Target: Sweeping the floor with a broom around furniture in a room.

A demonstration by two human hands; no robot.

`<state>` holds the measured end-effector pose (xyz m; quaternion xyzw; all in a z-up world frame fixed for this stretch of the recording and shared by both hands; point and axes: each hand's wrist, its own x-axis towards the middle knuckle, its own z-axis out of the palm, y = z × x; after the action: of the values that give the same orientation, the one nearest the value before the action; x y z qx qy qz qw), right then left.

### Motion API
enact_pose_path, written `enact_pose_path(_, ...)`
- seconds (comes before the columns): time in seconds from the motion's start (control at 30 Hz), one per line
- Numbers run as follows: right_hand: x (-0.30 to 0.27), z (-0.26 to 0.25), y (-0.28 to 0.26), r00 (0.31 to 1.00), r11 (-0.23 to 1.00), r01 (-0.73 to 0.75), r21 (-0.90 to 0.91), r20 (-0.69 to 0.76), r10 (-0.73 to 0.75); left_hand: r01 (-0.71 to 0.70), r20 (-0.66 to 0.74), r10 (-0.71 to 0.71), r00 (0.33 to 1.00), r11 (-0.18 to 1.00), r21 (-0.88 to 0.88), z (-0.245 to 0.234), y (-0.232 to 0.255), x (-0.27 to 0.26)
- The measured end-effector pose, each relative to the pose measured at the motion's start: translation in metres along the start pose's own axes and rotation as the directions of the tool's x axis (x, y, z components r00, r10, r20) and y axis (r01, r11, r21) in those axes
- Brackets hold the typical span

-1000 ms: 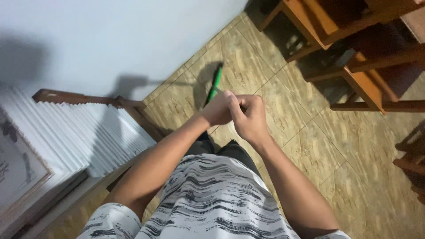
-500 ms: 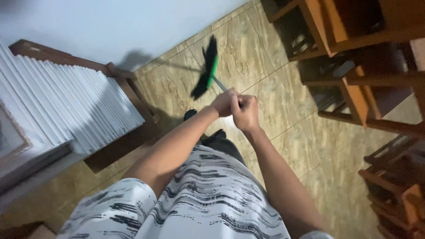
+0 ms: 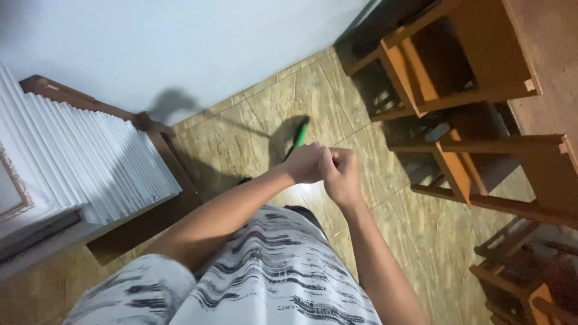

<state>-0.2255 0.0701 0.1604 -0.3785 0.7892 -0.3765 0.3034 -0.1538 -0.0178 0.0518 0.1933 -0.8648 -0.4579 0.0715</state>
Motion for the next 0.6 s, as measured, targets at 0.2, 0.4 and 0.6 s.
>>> enact_pose_path(0.2,0.01,0.01,-0.029,0.98,0.946,0.08,0.313,0.148,-0.132,0.074,-0.061,-0.066,0.996,0.987,0.143,-0.06,0.007,-0.016)
enact_pose_path(0.4,0.05,0.086,0.048,0.979,0.938,0.135,0.32,0.102,-0.176,0.299,-0.019,-0.302,0.953,0.928,0.225,-0.026,-0.08,-0.014)
enact_pose_path(0.6,0.019,0.06,0.054,0.992,0.994,0.064,-0.092,0.116,-0.053,0.091,-0.015,-0.09,0.996,0.991,0.095,0.069,-0.105,-0.004)
